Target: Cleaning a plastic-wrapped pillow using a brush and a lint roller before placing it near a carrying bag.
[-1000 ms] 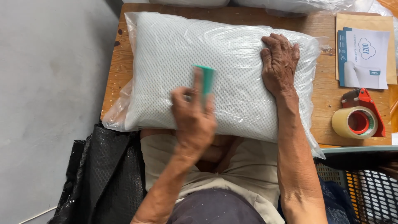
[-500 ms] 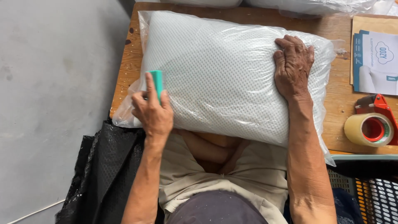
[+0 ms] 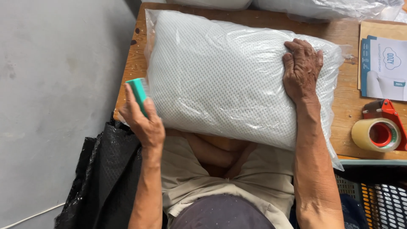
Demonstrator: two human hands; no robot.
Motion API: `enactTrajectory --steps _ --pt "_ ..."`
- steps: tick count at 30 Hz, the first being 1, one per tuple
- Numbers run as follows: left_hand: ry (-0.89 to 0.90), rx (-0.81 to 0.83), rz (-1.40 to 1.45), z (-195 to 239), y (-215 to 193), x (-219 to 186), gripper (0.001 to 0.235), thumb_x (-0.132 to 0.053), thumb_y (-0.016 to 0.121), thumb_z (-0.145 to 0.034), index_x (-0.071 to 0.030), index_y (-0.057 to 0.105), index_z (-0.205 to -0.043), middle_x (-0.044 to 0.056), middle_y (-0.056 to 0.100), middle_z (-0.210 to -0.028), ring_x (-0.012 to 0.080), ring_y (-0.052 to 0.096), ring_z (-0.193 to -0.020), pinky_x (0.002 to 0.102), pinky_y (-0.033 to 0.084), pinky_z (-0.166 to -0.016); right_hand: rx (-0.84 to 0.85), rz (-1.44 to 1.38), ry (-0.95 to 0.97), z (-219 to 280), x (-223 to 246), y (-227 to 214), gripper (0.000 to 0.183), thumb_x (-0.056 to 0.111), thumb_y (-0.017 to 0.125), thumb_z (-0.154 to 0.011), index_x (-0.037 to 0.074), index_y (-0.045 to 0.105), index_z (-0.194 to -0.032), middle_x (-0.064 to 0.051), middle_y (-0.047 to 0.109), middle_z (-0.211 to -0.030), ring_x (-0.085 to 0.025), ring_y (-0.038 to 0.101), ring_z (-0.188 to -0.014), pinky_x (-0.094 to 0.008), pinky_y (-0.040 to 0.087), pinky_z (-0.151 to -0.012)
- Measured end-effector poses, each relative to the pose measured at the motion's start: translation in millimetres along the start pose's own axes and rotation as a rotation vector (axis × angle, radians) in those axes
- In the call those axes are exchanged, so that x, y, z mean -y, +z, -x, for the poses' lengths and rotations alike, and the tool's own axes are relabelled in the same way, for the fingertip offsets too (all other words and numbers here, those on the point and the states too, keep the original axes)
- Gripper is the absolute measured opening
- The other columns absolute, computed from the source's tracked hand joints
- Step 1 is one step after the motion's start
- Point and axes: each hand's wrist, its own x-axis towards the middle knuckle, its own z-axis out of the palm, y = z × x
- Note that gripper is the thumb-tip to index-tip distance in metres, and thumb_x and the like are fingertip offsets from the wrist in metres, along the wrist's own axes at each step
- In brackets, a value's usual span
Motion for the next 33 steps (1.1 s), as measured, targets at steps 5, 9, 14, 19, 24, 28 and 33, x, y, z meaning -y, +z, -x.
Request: enactTrajectory --steps 5,9,14,19,24,28,33 --pt "0.302 0.28 0.051 88 23 -111 0.069 -0.037 0.063 -0.106 -0.025 0.028 -0.164 0.011 0.043 -0.118 0.0279 0.047 -0.106 0.044 0.043 -0.089 -0.016 -0.003 -0.017 2 0 -1 0.031 0.021 0.047 -0.11 0.013 0.061 -0.136 -0.014 0.054 -0.147 -0.035 0.041 -0.143 -0.062 0.005 -0.116" --pt "0.545 0.319 0.051 142 60 -137 0.07 -0.025 0.072 -0.106 -0.033 0.031 -0.163 0.009 0.044 -0.116 0.0282 0.049 -0.094 0.044 0.045 -0.071 -0.022 -0.013 -0.056 4 -3 -5 0.03 0.018 0.049 -0.11 0.011 0.061 -0.137 -0.015 0.054 -0.146 -0.036 0.043 -0.141 -0.065 0.007 -0.115" --pt "0.375 0.249 -0.069 91 51 -76 0.081 -0.042 0.072 -0.102 -0.031 0.023 -0.166 0.01 0.045 -0.117 0.027 0.048 -0.101 0.044 0.044 -0.083 -0.012 -0.01 -0.055 1 -4 -5 0.03 0.018 0.048 -0.11 0.01 0.061 -0.136 -0.016 0.055 -0.146 -0.036 0.044 -0.14 -0.065 0.008 -0.115" --pt "0.16 0.156 -0.18 33 31 14 0.062 -0.037 0.059 -0.106 -0.024 0.035 -0.162 0.012 0.046 -0.11 0.0304 0.049 -0.102 0.052 0.045 -0.087 -0.006 -0.029 -0.045 0 1 -6 0.031 0.019 0.047 -0.11 0.009 0.061 -0.136 -0.016 0.054 -0.146 -0.036 0.044 -0.141 -0.065 0.004 -0.115" --pt "-0.431 0.593 -0.015 -7 30 129 0.065 -0.055 0.043 -0.101 -0.029 0.035 -0.16 0.029 0.055 -0.125 0.0408 0.045 -0.128 0.053 0.042 -0.103 -0.007 -0.011 -0.049 2 2 -4 0.03 0.018 0.048 -0.111 0.01 0.061 -0.137 -0.016 0.054 -0.146 -0.036 0.043 -0.142 -0.064 0.004 -0.116" --pt "-0.25 0.627 0.023 -5 31 139 0.066 -0.056 0.041 -0.102 -0.02 0.04 -0.157 0.026 0.052 -0.142 0.0365 0.042 -0.134 0.051 0.037 -0.11 0.002 -0.006 -0.042 3 0 -3 0.03 0.019 0.048 -0.111 0.011 0.06 -0.137 -0.015 0.054 -0.147 -0.036 0.042 -0.142 -0.064 0.004 -0.115" --pt "-0.107 -0.163 0.156 21 4 37 0.05 -0.023 0.042 -0.115 0.0 0.029 -0.158 0.03 0.038 -0.153 0.0416 0.045 -0.141 0.047 0.039 -0.119 -0.007 -0.021 -0.004 1 4 -5 0.03 0.017 0.049 -0.109 0.012 0.06 -0.136 -0.014 0.054 -0.146 -0.034 0.042 -0.142 -0.063 0.003 -0.116"
